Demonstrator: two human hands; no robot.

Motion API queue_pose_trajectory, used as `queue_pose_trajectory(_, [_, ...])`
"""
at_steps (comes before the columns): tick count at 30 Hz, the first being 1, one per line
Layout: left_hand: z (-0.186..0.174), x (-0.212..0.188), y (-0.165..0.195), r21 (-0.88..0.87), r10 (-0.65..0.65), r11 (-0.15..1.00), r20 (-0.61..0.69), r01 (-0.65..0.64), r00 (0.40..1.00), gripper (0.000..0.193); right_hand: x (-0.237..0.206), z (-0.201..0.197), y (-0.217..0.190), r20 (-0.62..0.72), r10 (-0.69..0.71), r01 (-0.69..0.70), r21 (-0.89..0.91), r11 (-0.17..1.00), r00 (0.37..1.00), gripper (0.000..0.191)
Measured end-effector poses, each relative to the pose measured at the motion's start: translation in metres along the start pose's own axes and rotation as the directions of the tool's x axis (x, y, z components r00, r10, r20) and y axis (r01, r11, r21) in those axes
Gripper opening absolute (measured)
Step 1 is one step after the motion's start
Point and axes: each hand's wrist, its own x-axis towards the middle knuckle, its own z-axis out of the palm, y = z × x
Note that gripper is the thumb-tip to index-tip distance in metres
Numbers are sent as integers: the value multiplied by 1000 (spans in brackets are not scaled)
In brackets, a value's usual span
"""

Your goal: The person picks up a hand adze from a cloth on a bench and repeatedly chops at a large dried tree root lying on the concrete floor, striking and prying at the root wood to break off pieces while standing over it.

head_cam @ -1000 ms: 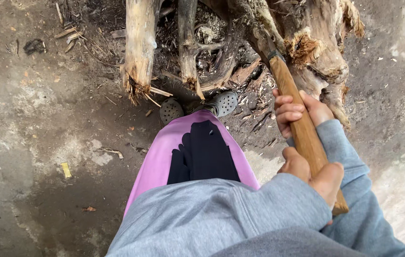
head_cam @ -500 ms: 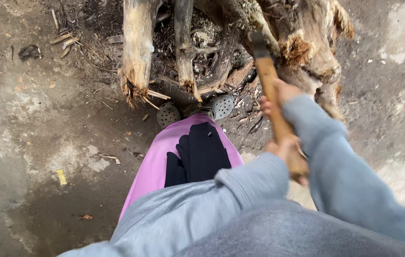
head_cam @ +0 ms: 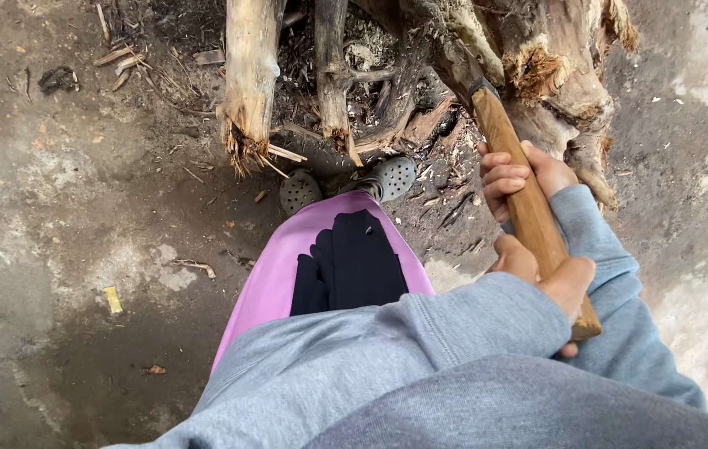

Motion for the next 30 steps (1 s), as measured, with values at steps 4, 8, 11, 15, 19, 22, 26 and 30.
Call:
queue_pose_trajectory(4, [-4, -6, 20, 3, 2, 1000, 32, -2, 999, 69, 1, 10, -2, 2, 19, -19, -24, 1000, 1000, 47])
queue_pose_trajectory(8, [-3, -1, 28, -25, -8, 1000, 63, 10, 998, 69, 1, 12, -9, -48, -5, 4, -11, 1000, 999, 48])
queue_pose_trajectory(11, [-2, 0, 32, -21, -18, 1000, 61, 19, 998, 69, -1, 15, -15, -57, 1, 0, 18, 1000, 998, 48])
queue_pose_trajectory(15, [-1, -2, 38, -14, -28, 999, 60, 29, 998, 69, 1, 22, -20, -67, 9, -6, 34, 999, 998, 48])
queue_pose_trajectory(19, [2, -3, 43, -21, -39, 999, 67, 41, 997, 69, -2, 26, -24, -80, 12, -7, 59, 998, 997, 48])
queue_pose_trajectory(22, [6, 1, 51, -41, -46, 998, 79, 49, 996, 69, -5, 27, -31, -97, 20, -15, 56, 998, 995, 50])
queue_pose_trajectory(26, [10, 12, 71, -75, -48, 996, 68, 53, 997, 69, 8, 35, -46, -112, 96, -95, 11, 995, 989, 54])
queue_pose_trajectory(30, [6, 32, 89, -122, -68, 990, 8, 68, 998, 69, 37, 43, -54, -158, 61, -62, -1, 998, 986, 50])
